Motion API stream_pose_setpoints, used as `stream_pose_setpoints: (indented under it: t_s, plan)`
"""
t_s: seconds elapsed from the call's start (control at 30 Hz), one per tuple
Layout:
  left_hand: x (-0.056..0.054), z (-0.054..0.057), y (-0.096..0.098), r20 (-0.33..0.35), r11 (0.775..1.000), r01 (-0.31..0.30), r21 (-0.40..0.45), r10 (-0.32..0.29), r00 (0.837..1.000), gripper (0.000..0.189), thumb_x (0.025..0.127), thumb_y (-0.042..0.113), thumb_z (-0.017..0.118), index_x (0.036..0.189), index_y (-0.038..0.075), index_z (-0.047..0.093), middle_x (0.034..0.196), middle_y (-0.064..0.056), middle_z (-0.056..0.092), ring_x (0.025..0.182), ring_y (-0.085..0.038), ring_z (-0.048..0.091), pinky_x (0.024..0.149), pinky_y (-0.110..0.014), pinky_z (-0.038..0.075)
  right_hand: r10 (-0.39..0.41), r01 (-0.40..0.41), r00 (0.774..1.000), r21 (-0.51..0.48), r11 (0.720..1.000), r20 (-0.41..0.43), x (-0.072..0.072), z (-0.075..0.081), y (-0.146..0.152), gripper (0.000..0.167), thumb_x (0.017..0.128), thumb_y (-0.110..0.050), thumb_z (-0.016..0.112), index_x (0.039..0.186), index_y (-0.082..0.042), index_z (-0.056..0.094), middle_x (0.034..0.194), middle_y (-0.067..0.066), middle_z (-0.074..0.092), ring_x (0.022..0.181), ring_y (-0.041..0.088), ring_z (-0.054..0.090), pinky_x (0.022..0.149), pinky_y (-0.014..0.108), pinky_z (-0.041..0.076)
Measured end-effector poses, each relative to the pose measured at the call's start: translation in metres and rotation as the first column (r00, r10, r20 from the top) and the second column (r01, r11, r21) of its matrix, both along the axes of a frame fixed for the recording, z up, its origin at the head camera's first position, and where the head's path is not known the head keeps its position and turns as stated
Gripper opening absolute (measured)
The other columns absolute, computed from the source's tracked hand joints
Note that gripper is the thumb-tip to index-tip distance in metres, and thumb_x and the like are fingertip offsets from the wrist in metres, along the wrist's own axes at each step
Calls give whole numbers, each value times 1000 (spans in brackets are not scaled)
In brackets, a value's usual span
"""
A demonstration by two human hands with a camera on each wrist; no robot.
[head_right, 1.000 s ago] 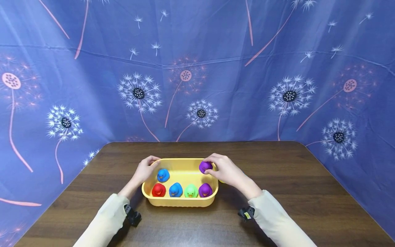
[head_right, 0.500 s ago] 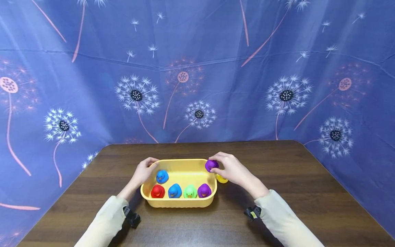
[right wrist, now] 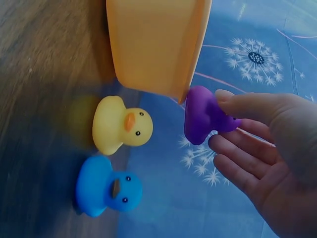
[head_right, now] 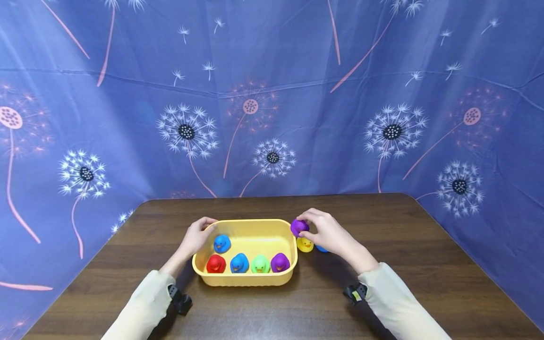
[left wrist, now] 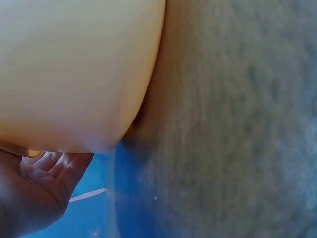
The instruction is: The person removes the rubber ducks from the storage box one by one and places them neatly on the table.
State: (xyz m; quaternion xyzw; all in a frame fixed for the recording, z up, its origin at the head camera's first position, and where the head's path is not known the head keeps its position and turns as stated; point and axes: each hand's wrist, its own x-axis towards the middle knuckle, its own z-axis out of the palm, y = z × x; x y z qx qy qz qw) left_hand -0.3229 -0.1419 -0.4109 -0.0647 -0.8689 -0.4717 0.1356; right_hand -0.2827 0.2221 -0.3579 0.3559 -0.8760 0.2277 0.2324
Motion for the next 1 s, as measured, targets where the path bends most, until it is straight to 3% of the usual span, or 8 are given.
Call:
stream_pose_setpoints:
  t_s: [0.23, 0.47, 1.0]
  plan:
    - [0, 1, 1, 11, 1000, 1, -8, -1, 1000, 16, 90, 9, 59, 101, 0, 66, 89, -16, 70, 80, -20, 61, 69, -26, 42, -9, 9, 1000, -17, 1000, 15, 1, -1, 11, 33, 71, -3, 79, 101, -1, 66, 92, 3, 65, 75, 15, 60, 68, 27, 50]
    - [0, 1, 0, 8, 1000, -4, -1, 4, 1000, 16, 90, 10, 59, 100, 1, 66, 87, -15, 70, 80, -21, 60, 70, -27, 43, -18, 19, 1000, -42, 999, 16, 2, -3, 19, 33, 70, -1, 79, 100, 0, 66, 91, 5, 65, 74, 16, 62, 67, 34, 52]
    - [-1, -2, -1, 8, 1000, -9, -13, 9, 1000, 17, 90, 11, 59, 101, 0, 66, 87, -15, 70, 79, -19, 60, 69, -27, 43, -75, 75, 997, -35, 997, -13, 3, -11, 45, 34, 68, 3, 78, 99, -1, 66, 91, 5, 66, 74, 17, 63, 67, 33, 53]
